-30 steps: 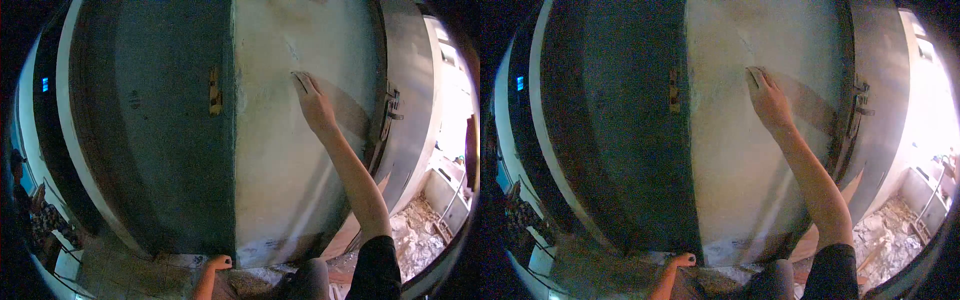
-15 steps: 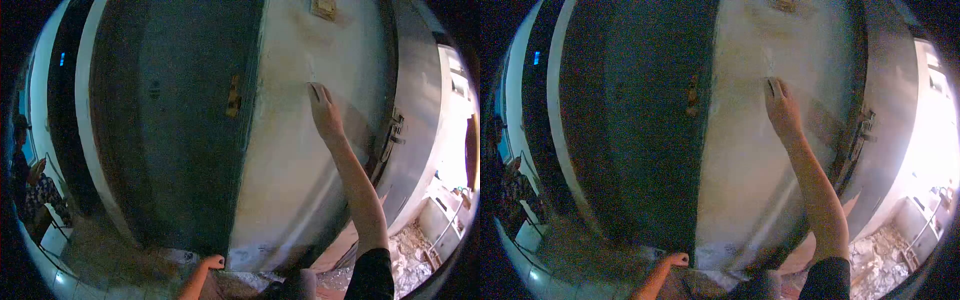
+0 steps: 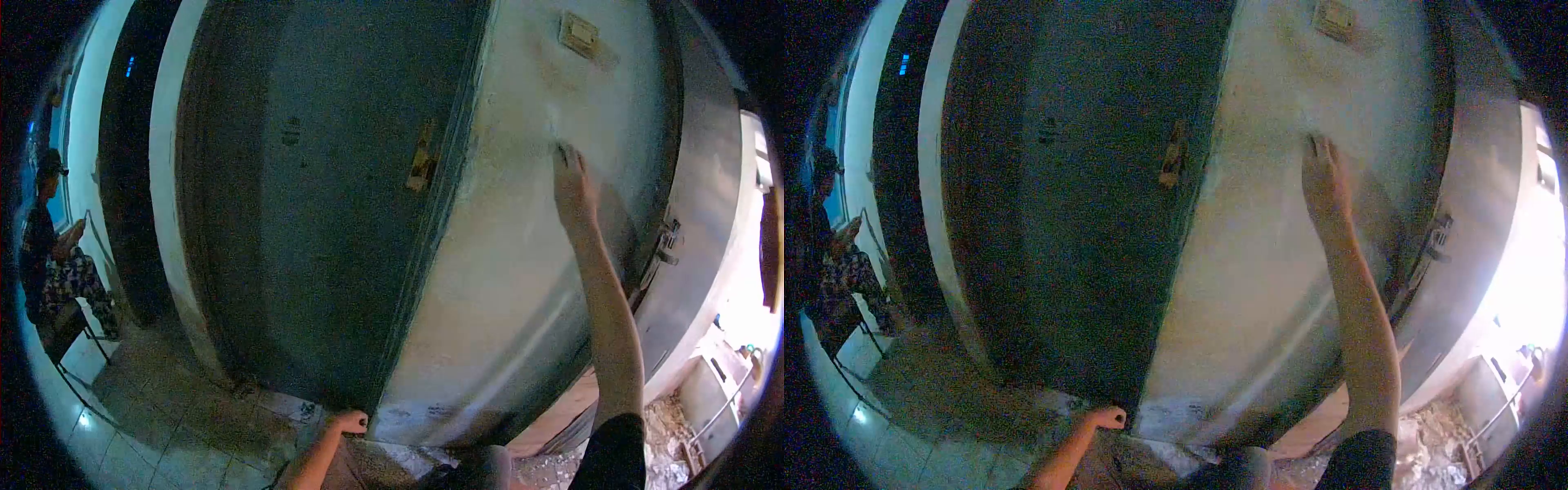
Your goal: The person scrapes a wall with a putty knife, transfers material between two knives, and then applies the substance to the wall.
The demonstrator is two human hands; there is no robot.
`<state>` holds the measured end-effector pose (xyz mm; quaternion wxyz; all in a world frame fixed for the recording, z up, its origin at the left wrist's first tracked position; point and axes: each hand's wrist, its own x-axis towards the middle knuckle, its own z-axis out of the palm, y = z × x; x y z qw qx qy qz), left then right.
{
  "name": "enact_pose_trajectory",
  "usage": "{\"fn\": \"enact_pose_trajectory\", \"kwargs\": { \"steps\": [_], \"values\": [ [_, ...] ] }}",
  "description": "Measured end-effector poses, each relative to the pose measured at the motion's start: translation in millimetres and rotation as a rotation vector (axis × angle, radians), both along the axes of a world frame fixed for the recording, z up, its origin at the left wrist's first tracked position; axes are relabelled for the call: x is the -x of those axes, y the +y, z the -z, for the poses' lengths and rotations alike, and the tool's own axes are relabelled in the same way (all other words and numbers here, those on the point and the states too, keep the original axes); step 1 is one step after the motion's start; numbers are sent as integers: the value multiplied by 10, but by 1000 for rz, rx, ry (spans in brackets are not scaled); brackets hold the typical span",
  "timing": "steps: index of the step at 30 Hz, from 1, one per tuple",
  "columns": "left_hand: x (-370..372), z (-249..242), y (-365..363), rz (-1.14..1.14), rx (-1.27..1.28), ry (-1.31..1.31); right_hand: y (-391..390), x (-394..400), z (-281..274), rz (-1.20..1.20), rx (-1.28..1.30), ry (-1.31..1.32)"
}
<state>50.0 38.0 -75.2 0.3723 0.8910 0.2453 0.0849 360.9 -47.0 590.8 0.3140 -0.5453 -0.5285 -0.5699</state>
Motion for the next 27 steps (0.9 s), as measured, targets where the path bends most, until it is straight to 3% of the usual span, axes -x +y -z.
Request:
{"fn": "enact_pose_trajectory", "kwargs": {
  "steps": [2, 3, 6, 9, 12, 15, 18, 21, 24, 27],
  "values": [
    [48, -70, -8, 21, 64, 12, -191, 149, 330, 65, 32, -153],
    [15, 122, 43, 46, -4, -98, -248, 189, 414, 96, 51, -228],
    [-24, 193, 66, 72, -15, -130, -76, 5, 292, 87, -9, -279],
    [-27, 133, 45, 43, -31, -47, -113, 81, 83, -174, 50, -83],
    [8, 147, 57, -20, 24, 0, -203, 141, 203, 88, 35, -233],
    [4, 159, -1, -21, -58, -146, -182, 71, 355, -113, 64, -72],
    [-56, 74, 27, 25, 2, -44, -35, -45, 91, -10, -11, -231],
    [-45, 77, 8, 26, -13, -24, 80, 19, -137, -50, -36, -179],
    [-37, 152, 15, 6, 47, -38, -30, 84, -66, -211, 81, 98],
    [-9, 71, -10, -12, 18, 16, -46, -90, 300, -16, 40, -113]
  ]
}}
